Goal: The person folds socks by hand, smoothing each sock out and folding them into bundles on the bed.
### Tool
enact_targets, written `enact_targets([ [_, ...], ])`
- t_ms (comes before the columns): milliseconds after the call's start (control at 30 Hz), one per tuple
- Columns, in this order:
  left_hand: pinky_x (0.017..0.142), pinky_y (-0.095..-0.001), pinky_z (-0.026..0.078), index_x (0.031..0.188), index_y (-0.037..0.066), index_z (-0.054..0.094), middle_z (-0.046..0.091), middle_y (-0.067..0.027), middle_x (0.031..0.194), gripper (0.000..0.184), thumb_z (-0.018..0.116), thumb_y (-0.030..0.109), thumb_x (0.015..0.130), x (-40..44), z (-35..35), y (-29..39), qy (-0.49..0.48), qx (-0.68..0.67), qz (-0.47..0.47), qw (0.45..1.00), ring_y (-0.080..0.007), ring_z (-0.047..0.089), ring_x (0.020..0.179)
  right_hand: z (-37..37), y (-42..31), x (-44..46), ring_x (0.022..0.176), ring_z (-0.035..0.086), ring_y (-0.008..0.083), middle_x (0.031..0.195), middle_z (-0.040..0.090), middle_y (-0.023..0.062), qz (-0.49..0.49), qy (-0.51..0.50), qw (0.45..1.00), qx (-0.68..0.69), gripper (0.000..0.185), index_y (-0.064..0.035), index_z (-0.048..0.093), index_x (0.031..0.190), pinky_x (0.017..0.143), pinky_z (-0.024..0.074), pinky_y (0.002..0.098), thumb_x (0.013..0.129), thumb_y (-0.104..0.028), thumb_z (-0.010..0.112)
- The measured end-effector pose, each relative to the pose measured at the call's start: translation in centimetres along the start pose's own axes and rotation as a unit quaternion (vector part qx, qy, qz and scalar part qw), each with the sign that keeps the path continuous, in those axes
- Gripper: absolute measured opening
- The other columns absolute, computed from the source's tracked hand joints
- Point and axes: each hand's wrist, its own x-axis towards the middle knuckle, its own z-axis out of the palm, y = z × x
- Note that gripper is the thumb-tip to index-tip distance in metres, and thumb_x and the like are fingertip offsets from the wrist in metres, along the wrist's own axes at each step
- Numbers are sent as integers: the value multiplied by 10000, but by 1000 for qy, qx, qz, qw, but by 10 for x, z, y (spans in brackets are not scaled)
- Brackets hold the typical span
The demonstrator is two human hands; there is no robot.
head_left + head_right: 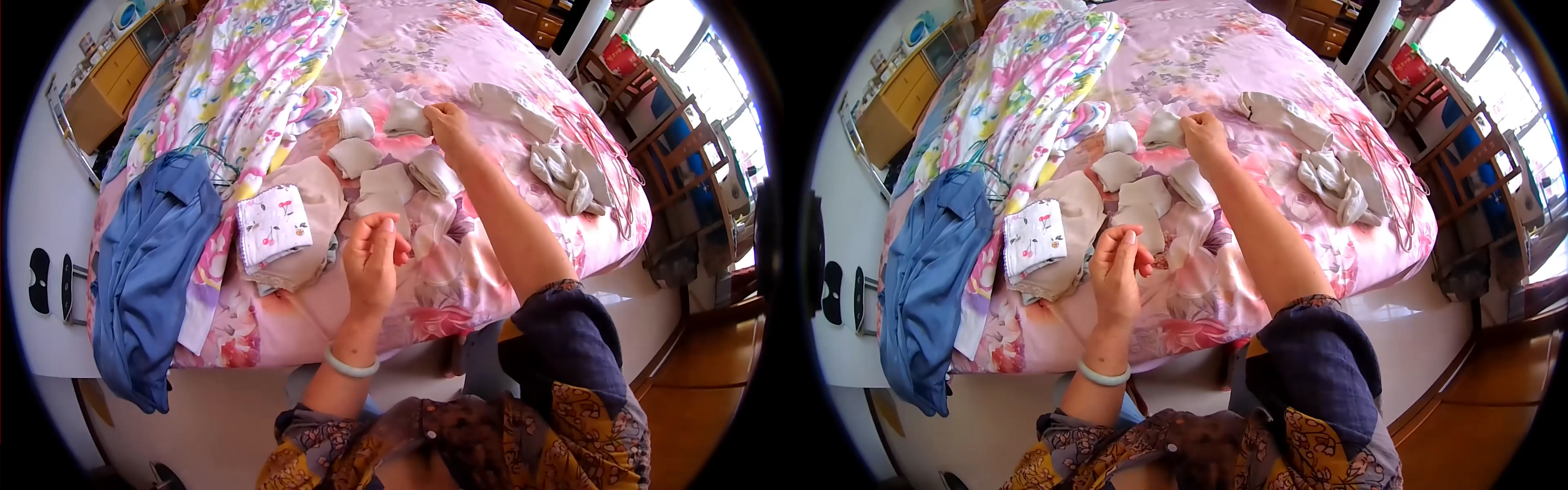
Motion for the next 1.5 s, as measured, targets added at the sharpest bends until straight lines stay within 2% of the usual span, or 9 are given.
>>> enact_targets([
  [167, 541, -184, 403, 1003, 43, 602, 568, -1, 684, 165, 511, 181, 993, -1, 0, 1, -1, 11, 3, 1000, -49, 487, 582, 7, -5, -10, 804, 670, 252, 841, 678, 161, -12, -50, 989, -139, 271, -8, 652, 977, 714, 524, 352, 864, -242, 574],
  [300, 549, -185, 400, 988, 36, 604, 561, 0, 678, 171, 512, 180, 990, 1, -1, 7, 39, -11, -3, 999, -52, 483, 587, -7, 9, -12, 970, 642, 350, 1006, 686, 155, -213, -61, 864, -452, 303, -71, 665, 1012, 858, 497, 435, 892, -302, 510],
  [433, 544, -197, 373, 984, 28, 605, 547, -1, 662, 164, 528, 172, 975, 8, -11, 12, 96, -95, 17, 991, -65, 465, 575, -41, -5, -22, 955, 642, 350, 1000, 683, 174, -95, -129, 914, -373, 269, -74, 679, 986, 852, 492, 397, 847, -269, 558],
  [600, 534, -206, 345, 993, 27, 601, 522, -7, 626, 159, 534, 168, 966, 13, -25, 24, 109, -129, 71, 983, -80, 449, 565, -92, 89, 5, 982, 640, 311, 1065, 660, 202, -191, -190, 874, -405, 493, -13, 610, 1158, 847, 496, 379, 828, -379, 634],
  [767, 538, -210, 348, 985, 26, 601, 524, -10, 626, 153, 538, 163, 965, 13, -28, 29, 111, -137, 74, 981, -84, 447, 556, -83, 9, -71, 993, 621, 253, 1165, 614, 188, 48, -257, 932, -253, 704, 4, 499, 1308, 823, 496, 357, 784, -416, 711],
  [1000, 537, -212, 354, 975, 32, 609, 526, -9, 639, 149, 535, 161, 966, 14, -31, 33, 112, -135, 73, 982, -85, 459, 566, -56, -18, -67, 795, 616, 201, 833, 662, 109, -31, -213, 960, -177, 440, 34, 644, 988, 719, 475, 356, 814, -367, 692],
  [1200, 542, -218, 361, 984, 34, 608, 524, -7, 645, 148, 530, 158, 968, 13, -33, 36, 101, -121, 70, 985, -85, 460, 570, 39, -3, -7, 906, 658, 281, 994, 689, 201, -130, -79, 985, -83, 467, 27, 647, 1121, 820, 492, 369, 857, -357, 616],
  [1400, 547, -217, 362, 985, 33, 607, 541, -12, 649, 148, 525, 155, 970, 13, -32, 36, 101, -118, 58, 986, -82, 456, 575, 51, 6, -17, 985, 617, 341, 1035, 666, 185, -233, -8, 857, -459, 382, -47, 656, 1087, 856, 478, 402, 859, -350, 603],
  [1500, 547, -215, 361, 986, 29, 608, 547, -17, 650, 152, 524, 155, 971, 12, -34, 39, 100, -121, 69, 985, -82, 452, 572, 28, -13, -33, 916, 636, 340, 965, 673, 190, -255, -74, 918, -293, 363, -34, 658, 1031, 794, 486, 411, 874, -356, 597],
])
